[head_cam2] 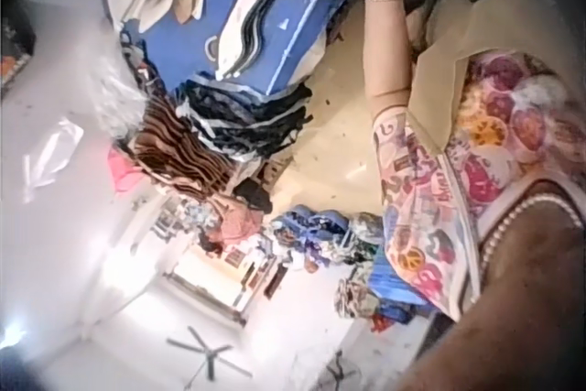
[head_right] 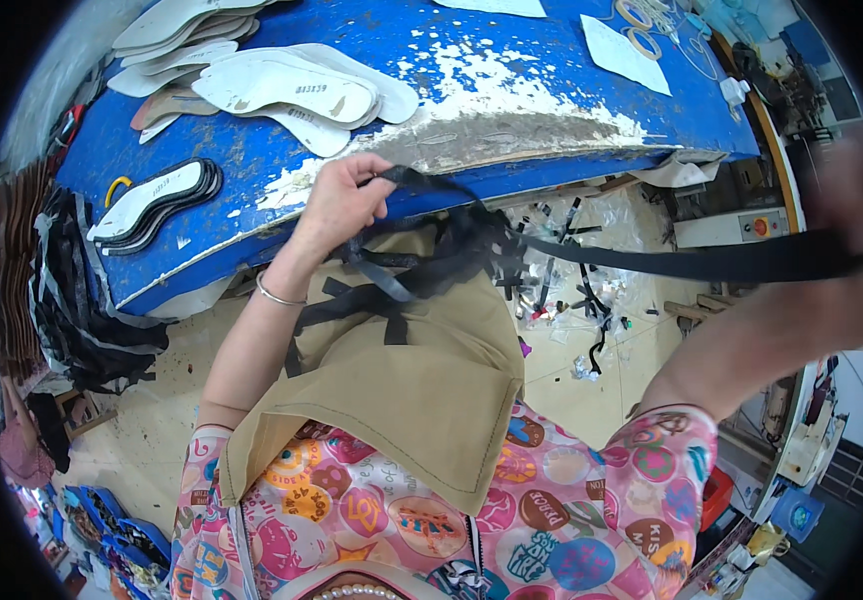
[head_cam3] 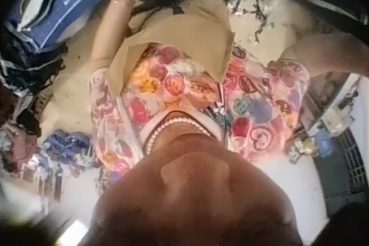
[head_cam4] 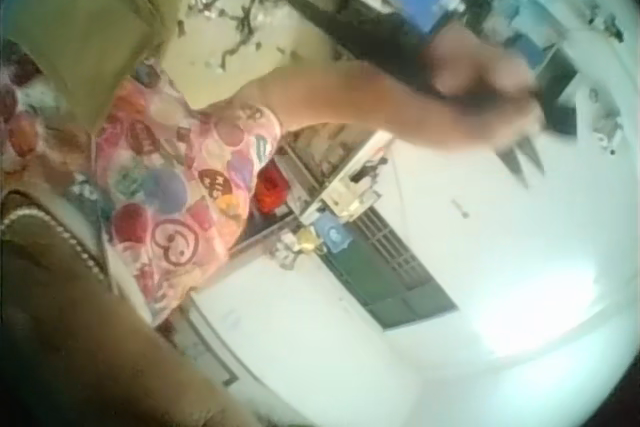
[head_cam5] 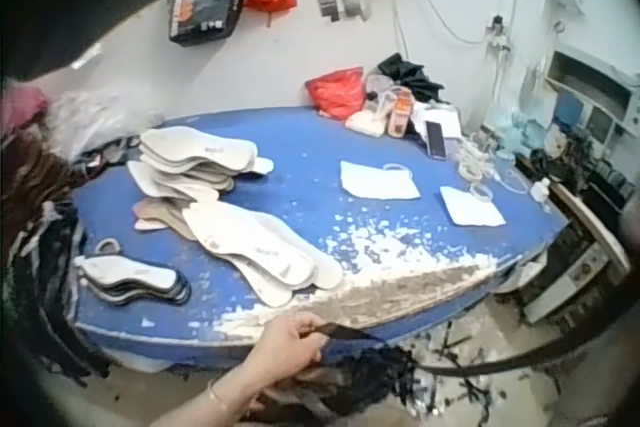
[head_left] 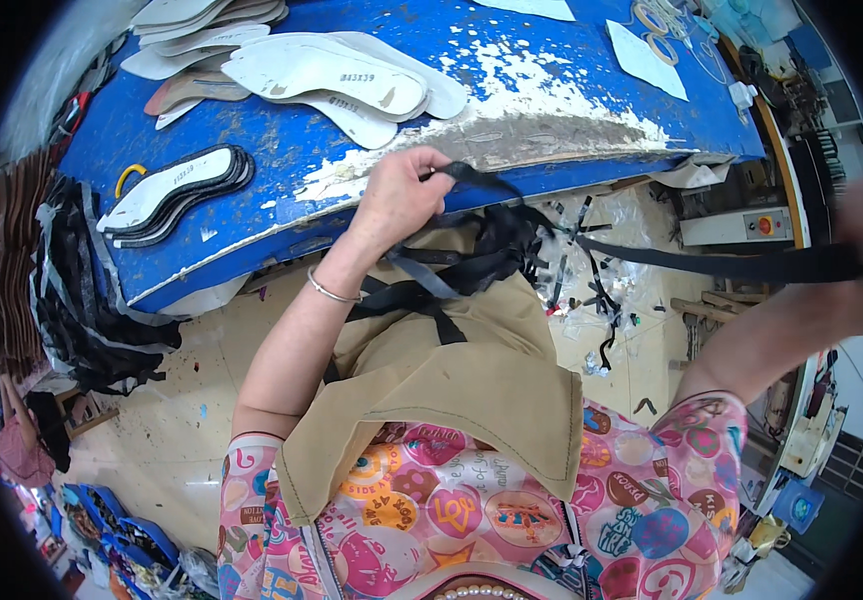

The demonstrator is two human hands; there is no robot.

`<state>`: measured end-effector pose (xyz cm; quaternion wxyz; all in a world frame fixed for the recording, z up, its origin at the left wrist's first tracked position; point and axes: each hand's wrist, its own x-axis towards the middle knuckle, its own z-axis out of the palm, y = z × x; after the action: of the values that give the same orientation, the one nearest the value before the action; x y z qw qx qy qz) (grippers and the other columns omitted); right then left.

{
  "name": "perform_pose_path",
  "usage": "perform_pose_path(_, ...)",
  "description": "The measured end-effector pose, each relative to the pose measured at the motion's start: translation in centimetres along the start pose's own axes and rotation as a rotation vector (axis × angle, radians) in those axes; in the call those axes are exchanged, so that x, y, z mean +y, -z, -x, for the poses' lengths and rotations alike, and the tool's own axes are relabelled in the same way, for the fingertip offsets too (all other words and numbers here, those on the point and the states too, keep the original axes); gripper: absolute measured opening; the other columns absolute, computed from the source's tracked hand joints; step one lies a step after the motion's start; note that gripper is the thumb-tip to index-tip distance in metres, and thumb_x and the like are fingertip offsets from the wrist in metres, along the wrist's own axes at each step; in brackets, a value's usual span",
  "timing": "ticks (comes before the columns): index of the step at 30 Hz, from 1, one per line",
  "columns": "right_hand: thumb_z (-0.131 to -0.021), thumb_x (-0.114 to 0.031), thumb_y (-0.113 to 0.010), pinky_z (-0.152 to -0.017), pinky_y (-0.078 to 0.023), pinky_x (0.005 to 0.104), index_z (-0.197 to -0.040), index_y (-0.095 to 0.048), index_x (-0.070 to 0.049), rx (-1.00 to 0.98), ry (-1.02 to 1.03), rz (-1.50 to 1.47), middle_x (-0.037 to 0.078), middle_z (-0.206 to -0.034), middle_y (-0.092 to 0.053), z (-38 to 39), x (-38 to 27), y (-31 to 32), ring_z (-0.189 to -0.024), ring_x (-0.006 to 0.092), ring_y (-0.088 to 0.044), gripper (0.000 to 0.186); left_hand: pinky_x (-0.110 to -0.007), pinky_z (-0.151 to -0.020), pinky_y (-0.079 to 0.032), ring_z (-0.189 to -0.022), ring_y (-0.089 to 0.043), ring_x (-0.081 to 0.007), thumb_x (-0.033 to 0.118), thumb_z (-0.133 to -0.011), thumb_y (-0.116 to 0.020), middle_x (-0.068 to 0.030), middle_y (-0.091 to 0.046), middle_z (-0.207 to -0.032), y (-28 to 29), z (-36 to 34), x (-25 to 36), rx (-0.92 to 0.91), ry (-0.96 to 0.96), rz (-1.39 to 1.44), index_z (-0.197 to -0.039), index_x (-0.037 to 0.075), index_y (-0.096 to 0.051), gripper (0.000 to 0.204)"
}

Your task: The person wraps tape strips along the edges of shoe insoles by hand, trims the excess tape with snips, and presses the borders firmly to secure them.

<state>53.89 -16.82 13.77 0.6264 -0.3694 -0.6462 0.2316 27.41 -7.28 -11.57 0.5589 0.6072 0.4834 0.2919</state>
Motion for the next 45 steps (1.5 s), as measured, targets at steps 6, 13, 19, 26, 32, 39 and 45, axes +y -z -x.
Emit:
perform_pose_path(6,-0.083,-0.013,-0.061,-0.043,-0.035,0.0194,-0.093,-0.06,-0.004,-0.363,-1.198,-0.239,0.005,-0.069,-0.065,14.1,13.1,-12.4,-0.047,0.0049,-0.048,0.014,-0.019,-0.045,-0.037,-0.05,-0.05,-0.0038,0.007,-0.077,-0.061,-0.0005,-0.06,-0.062,2.5,0.3,2.3,-0.052,0.048,-0.112,-0.083,0.0,-0.064,0.01)
perform_pose_path(13,-0.088,-0.013,-0.056,-0.049,-0.04,0.0248,-0.091,-0.055,-0.005,-0.007,-1.348,-0.616,0.008,-0.069,-0.06,19.4,19.7,-15.5,-0.054,0.0119,-0.052,0.009,-0.02,-0.053,-0.04,-0.057,-0.05,-0.0026,0.005,-0.076,-0.062,0.0007,-0.06,-0.065,1.3,4.8,3.8,-0.252,-0.036,0.084,-0.096,0.001,-0.061,0.02)
perform_pose_path(19,-0.089,-0.02,-0.059,-0.052,-0.044,0.0249,-0.092,-0.056,-0.008,0.189,-1.242,-0.993,0.003,-0.076,-0.057,18.3,19.1,-17.0,-0.062,0.0117,-0.055,0.012,-0.017,-0.047,-0.035,-0.052,-0.05,-0.0038,0.02,-0.092,-0.055,-0.0014,-0.06,-0.073,-0.4,8.4,-0.2,-0.106,0.18,0.441,-0.103,0.004,-0.056,0.019)
perform_pose_path(26,-0.086,-0.021,-0.064,-0.039,-0.031,0.0188,-0.091,-0.057,-0.006,0.064,-1.223,-0.874,0.003,-0.069,-0.057,19.4,19.2,-17.3,-0.049,0.007,-0.048,0.017,-0.015,-0.04,-0.03,-0.051,-0.051,-0.0022,0.028,-0.092,-0.056,-0.0023,-0.062,-0.076,0.6,7.9,-1.0,-0.065,0.283,0.39,-0.114,0.001,-0.054,0.035)
perform_pose_path(32,-0.084,-0.011,-0.062,-0.042,-0.034,0.0214,-0.088,-0.062,-0.006,-0.071,-1.345,-0.536,-0.001,-0.073,-0.06,20.0,18.4,-16.1,-0.049,0.0047,-0.046,0.006,-0.015,-0.039,-0.031,-0.045,-0.048,-0.0001,0.021,-0.09,-0.06,0.0032,-0.06,-0.067,0.5,7.4,-1.4,0.096,0.161,0.5,-0.099,0.004,-0.067,0.021)
perform_pose_path(39,-0.087,-0.02,-0.059,-0.073,-0.046,0.0239,-0.098,-0.066,0.002,-0.502,-1.213,0.437,0.007,-0.089,-0.066,15.6,16.9,-9.0,-0.082,0.0072,-0.057,0.026,-0.018,-0.042,-0.038,-0.048,-0.05,-0.0027,0.013,-0.087,-0.064,0.0017,-0.06,-0.068,0.7,7.8,-2.0,0.179,-0.074,0.293,-0.096,0.0,-0.067,0.016)
perform_pose_path(45,-0.081,-0.014,-0.07,-0.068,-0.045,0.0216,-0.096,-0.065,0.001,-0.336,-0.942,-0.227,-0.002,-0.082,-0.062,13.4,15.7,-14.2,-0.074,0.0038,-0.053,0.023,-0.026,-0.062,-0.05,-0.066,-0.061,-0.011,0.005,-0.082,-0.064,-0.0121,-0.068,-0.083,-1.0,7.9,-1.2,0.073,-0.309,0.032,-0.101,0.002,-0.066,0.02)
